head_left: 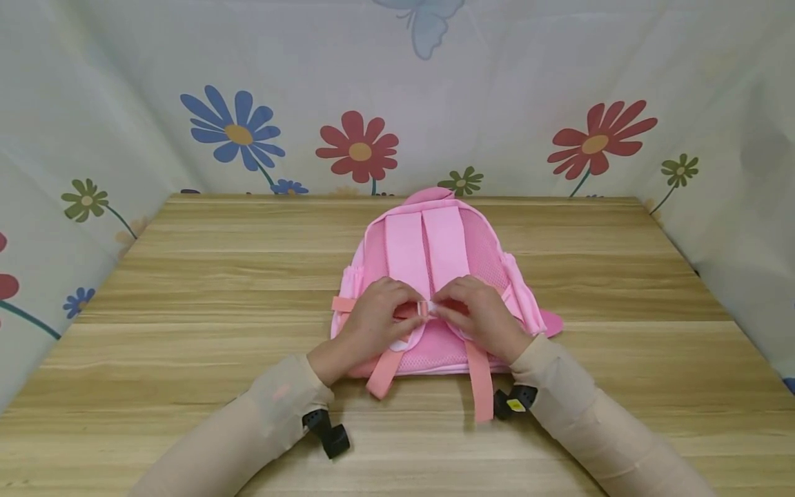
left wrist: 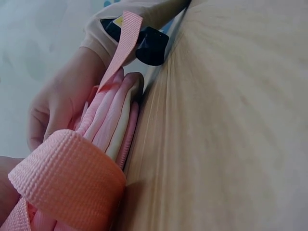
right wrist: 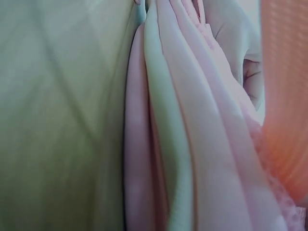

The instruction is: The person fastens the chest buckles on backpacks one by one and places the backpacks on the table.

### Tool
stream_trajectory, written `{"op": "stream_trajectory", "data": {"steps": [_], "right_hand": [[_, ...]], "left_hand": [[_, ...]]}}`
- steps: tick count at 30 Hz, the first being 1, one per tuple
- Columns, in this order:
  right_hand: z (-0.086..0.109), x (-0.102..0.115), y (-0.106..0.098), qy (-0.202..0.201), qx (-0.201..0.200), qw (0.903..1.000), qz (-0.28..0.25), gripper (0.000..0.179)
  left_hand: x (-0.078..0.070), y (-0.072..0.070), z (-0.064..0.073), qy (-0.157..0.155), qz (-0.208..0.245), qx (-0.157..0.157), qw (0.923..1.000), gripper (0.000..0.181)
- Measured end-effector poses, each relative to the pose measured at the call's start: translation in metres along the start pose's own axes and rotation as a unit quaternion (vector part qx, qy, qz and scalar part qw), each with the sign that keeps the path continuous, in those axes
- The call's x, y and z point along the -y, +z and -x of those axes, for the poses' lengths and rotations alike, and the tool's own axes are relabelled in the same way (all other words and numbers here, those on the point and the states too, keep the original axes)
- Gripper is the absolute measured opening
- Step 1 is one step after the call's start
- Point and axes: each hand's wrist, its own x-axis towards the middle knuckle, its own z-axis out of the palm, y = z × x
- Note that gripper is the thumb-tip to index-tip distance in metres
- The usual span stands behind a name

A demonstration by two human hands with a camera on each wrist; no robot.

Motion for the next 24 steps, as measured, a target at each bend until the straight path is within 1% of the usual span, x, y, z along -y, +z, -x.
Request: {"op": "stream_trajectory", "data": {"steps": [5,11,15,19,21,24], "right_hand": [[-0.0011,0.0013,0.0018,0.002,-0.005,1.0,-0.002,0.012],[-0.0028,-0.0007,0.003,-0.005,0.008,0.9999,-0.006,0.014],[-0.005,-0.0035,0.0033,-0.007,0.017,0.9998,-0.008,0.017],[-0.0071,-0.0064,0.0019,-0.009,0.026,0.9996,-0.006,0.019],[-0.0068,-0.0066,0.0012,-0.011,0.031,0.9994,-0.004,0.021],[-0.0057,-0.0058,-0.0015,-0.018,0.036,0.9992,-0.001,0.022]], "left_hand": [[-0.0002,0.0006,0.0004,0.0,-0.004,0.008,1.0,0.018],[0.0033,0.0017,0.0008,-0.013,-0.002,0.006,0.9999,0.019],[0.0053,0.001,-0.0006,-0.015,-0.005,0.006,0.9999,0.02],[0.0062,-0.0004,-0.0037,-0.021,-0.008,0.016,0.9996,0.02],[0.0063,-0.0016,-0.0043,-0.023,-0.01,0.026,0.9993,0.021],[0.0063,-0.0048,-0.0055,-0.018,-0.027,0.037,0.9988,0.025]]}}
